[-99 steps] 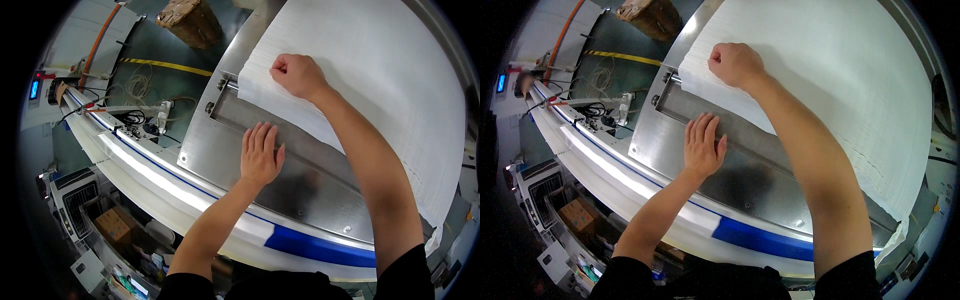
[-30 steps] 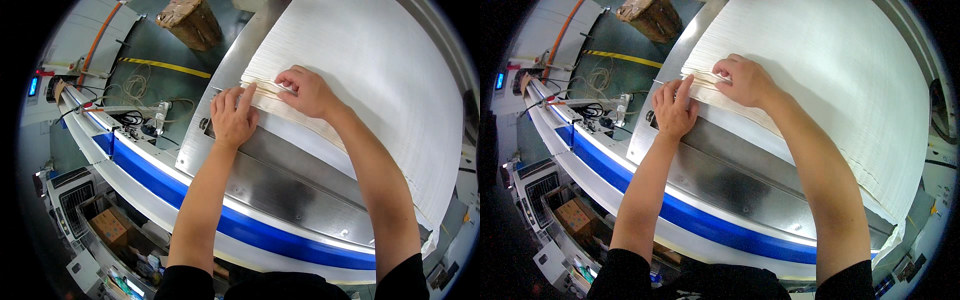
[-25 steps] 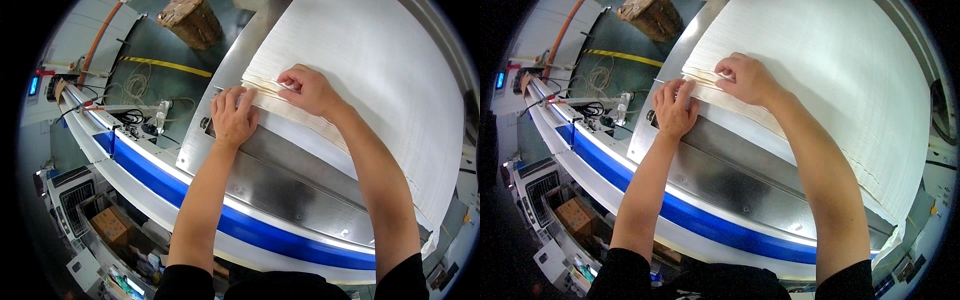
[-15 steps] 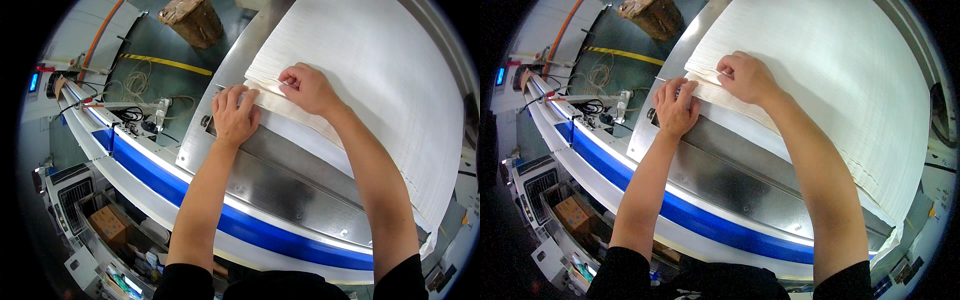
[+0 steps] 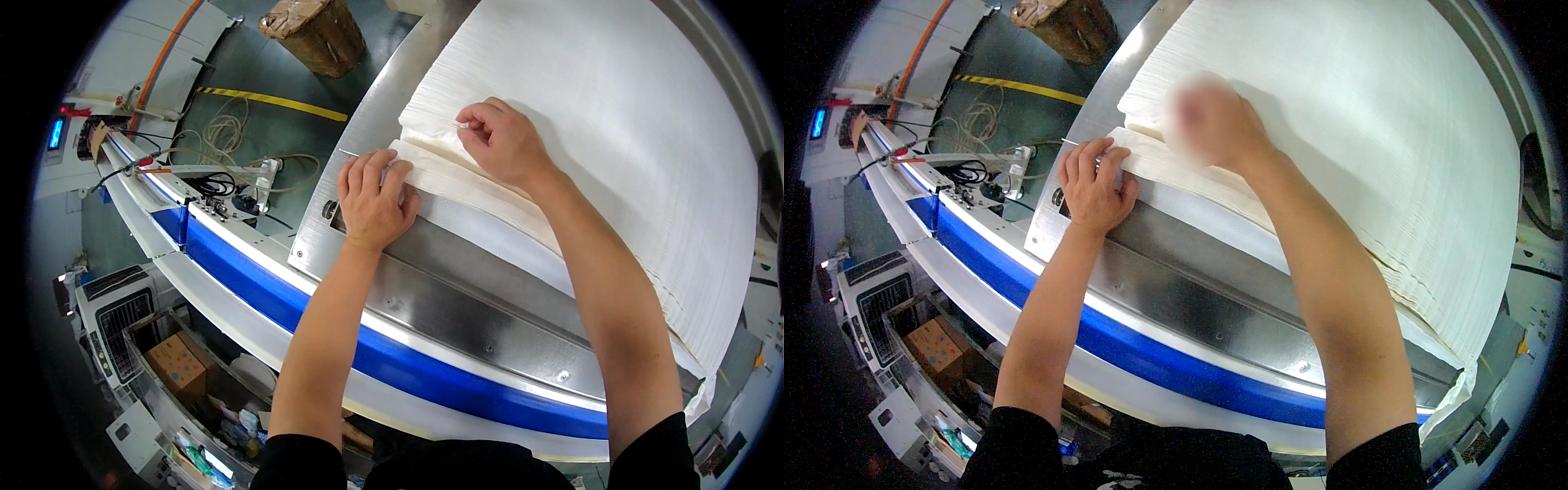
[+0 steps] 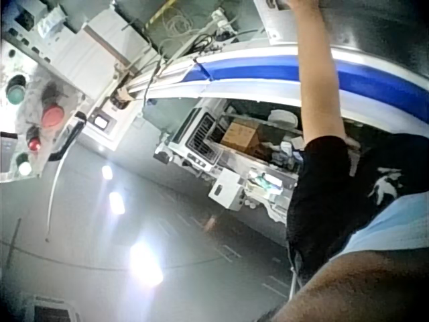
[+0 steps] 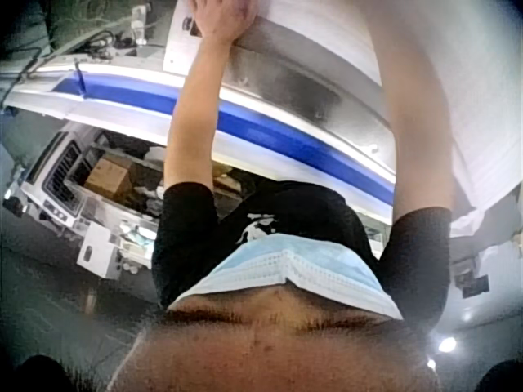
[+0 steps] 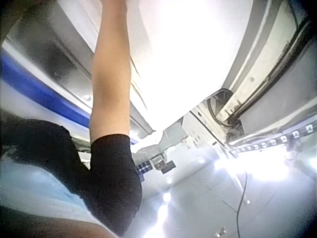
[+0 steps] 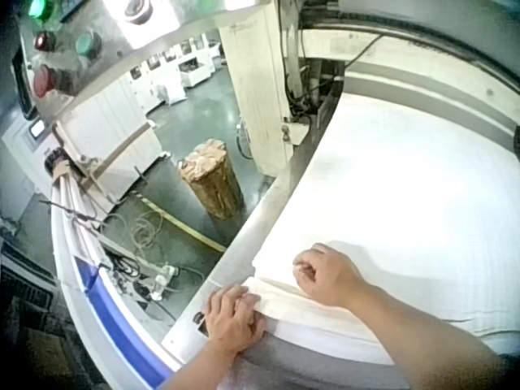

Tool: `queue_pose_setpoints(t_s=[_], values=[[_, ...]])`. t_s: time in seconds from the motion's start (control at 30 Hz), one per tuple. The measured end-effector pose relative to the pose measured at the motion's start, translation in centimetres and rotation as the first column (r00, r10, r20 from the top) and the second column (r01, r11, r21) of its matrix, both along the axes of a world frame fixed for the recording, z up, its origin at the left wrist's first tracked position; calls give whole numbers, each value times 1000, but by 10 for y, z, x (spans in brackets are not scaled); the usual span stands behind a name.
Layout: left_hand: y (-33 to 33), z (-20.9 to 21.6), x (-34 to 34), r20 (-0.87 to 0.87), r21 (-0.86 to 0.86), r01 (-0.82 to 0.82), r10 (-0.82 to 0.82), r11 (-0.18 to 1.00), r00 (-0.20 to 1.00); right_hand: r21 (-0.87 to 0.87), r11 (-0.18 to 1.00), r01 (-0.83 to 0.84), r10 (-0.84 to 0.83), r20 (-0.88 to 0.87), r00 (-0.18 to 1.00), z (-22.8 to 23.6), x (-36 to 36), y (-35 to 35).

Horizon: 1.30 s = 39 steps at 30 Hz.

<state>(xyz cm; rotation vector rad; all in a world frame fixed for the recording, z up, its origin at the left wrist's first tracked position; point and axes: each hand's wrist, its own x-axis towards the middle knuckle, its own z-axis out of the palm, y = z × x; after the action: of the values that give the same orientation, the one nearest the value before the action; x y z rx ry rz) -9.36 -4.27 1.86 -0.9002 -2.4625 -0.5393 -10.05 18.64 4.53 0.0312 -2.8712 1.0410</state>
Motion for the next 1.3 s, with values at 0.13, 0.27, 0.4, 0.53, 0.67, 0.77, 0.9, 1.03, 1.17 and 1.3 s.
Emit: queue_pose_setpoints(t_s=[0.13,0.27,0.4,0.53,0.67,0.77,0.9,1.03,1.17,1.3], values=[[-15,21,-26,123,-105,268,-255,958,959,9,997,-77,77,-219,973,16,46,-19],[-9,50,-48,344,-434,421,-285,796,894,183,956,230,-237,14,971,17,134,-18],[37,90,-37,439,-677,403,-101,616,893,411,772,485,-528,-10,849,5,241,69],[69,82,-43,395,-895,343,148,286,907,546,612,572,-682,-1,731,17,341,174],[89,49,-41,302,-952,300,14,63,953,652,408,639,-796,-89,599,13,463,275],[67,24,-61,231,-957,206,104,205,967,651,346,676,-855,-78,512,8,540,341],[58,14,-77,261,-923,224,82,312,962,646,350,678,-868,-48,493,7,609,411],[37,6,-96,282,-912,188,225,363,933,722,346,600,-894,59,445,5,677,472],[12,-5,-109,452,-747,171,302,642,840,847,364,388,-885,184,427,21,730,521],[-25,-9,-131,589,-549,197,208,812,781,896,444,27,-869,423,257,13,794,584]])
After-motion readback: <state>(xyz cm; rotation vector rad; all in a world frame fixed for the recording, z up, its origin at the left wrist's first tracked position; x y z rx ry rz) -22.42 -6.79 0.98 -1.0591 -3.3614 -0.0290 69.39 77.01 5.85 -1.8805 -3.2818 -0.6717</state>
